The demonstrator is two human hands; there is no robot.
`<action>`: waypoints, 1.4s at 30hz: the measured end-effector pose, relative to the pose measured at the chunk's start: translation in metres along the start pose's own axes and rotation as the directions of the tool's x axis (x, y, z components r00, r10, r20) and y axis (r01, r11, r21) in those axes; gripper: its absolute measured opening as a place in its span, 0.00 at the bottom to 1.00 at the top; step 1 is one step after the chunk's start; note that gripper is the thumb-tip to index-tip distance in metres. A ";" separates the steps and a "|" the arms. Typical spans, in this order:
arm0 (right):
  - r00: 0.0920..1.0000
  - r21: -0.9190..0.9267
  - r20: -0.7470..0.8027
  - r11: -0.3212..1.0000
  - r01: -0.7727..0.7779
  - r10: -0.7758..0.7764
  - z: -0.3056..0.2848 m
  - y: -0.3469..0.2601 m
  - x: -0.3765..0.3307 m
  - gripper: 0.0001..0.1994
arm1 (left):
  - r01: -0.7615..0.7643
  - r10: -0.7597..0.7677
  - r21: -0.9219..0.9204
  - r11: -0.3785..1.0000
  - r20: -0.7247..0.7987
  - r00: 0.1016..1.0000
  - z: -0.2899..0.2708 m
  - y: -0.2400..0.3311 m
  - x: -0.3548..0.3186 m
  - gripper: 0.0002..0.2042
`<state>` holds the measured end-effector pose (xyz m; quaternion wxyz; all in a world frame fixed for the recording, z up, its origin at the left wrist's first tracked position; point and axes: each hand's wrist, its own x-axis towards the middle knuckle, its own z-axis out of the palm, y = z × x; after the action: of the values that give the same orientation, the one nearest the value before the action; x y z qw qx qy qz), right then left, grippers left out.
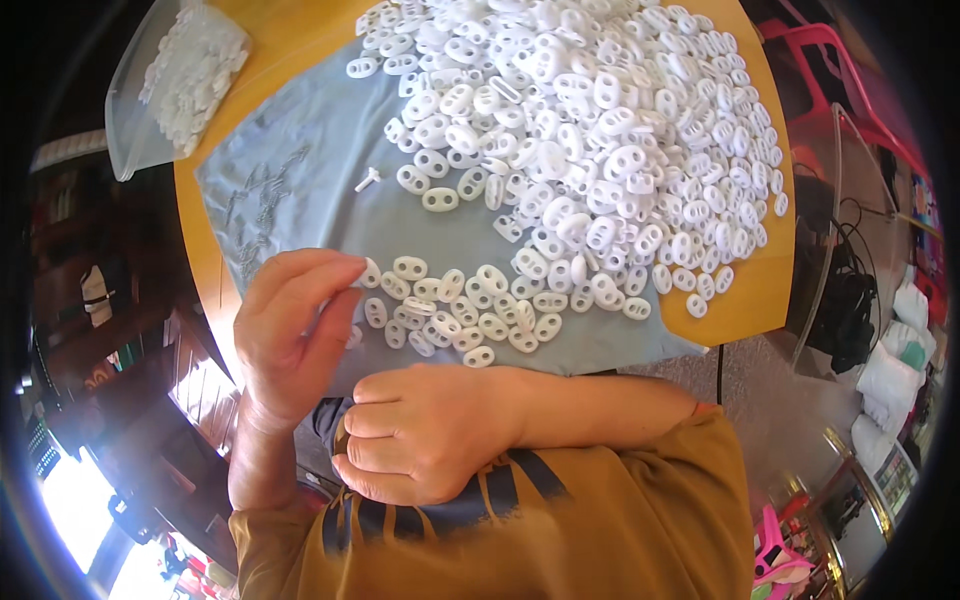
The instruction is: Assembling small white plastic components by inserting metal pins.
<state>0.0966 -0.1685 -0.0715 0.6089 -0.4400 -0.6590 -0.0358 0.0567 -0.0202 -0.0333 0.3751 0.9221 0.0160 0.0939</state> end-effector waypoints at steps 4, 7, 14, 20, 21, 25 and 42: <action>0.999 -0.004 -0.043 1.000 -0.008 0.007 -0.002 -0.001 0.000 0.03 | -0.288 0.235 0.174 0.942 0.274 0.933 0.005 0.005 0.011 0.17; 1.000 0.036 -0.027 0.999 -0.016 0.017 -0.001 -0.001 -0.001 0.03 | -0.279 0.220 0.190 0.941 0.284 0.933 0.001 0.003 0.012 0.16; 0.999 0.040 -0.048 0.999 -0.003 0.005 0.001 -0.001 -0.002 0.03 | -0.336 0.312 0.157 0.929 0.160 0.936 0.018 0.009 0.036 0.15; 0.996 0.040 -0.088 0.999 0.023 -0.020 0.000 -0.001 -0.003 0.03 | -0.366 0.344 0.115 0.923 0.172 0.923 0.045 0.014 0.060 0.14; 0.995 0.044 -0.095 0.999 0.023 -0.019 0.000 -0.001 -0.003 0.03 | -0.347 0.326 0.125 0.930 0.161 0.932 0.049 0.015 0.061 0.13; 0.995 0.059 -0.099 0.998 0.009 -0.003 -0.003 -0.001 -0.004 0.03 | -0.335 0.310 0.149 0.930 0.165 0.936 0.057 0.017 0.065 0.11; 0.988 0.017 -0.107 0.994 -0.108 0.109 -0.010 0.000 0.006 0.06 | 0.101 -0.410 -0.674 0.732 -0.318 0.855 -0.013 0.007 -0.039 0.08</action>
<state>0.1049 -0.1717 -0.0641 0.6470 -0.4695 -0.6004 -0.0228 0.0153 -0.0199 -0.0258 0.6593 0.6812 0.1994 0.2482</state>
